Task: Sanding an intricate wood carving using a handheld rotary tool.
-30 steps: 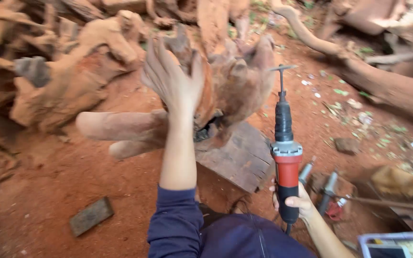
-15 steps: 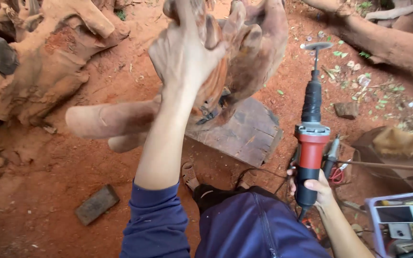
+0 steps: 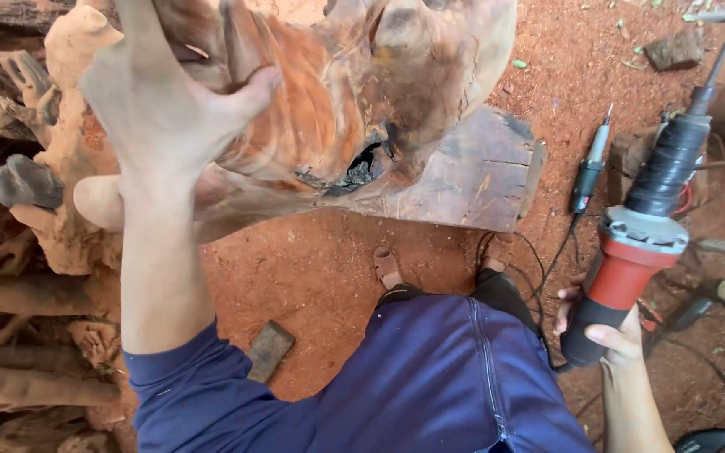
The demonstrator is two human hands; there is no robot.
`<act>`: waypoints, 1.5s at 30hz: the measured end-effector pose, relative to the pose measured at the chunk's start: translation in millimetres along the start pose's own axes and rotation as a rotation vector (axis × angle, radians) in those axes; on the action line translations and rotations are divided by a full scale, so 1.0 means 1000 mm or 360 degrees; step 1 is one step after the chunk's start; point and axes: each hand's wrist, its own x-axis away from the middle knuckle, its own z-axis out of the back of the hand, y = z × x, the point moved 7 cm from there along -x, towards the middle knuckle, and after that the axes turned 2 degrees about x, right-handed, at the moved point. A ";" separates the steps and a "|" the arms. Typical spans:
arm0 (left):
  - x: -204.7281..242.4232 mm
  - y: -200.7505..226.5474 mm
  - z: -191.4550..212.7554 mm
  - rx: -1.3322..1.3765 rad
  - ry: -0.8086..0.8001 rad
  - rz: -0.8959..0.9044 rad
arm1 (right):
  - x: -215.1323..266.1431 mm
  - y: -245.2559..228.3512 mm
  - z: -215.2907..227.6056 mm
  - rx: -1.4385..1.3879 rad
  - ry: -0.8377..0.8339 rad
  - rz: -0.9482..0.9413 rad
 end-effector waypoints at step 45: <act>0.199 0.120 -0.151 0.2777 -0.0617 0.1273 | -0.019 0.157 -0.202 0.1526 -0.0324 -0.0035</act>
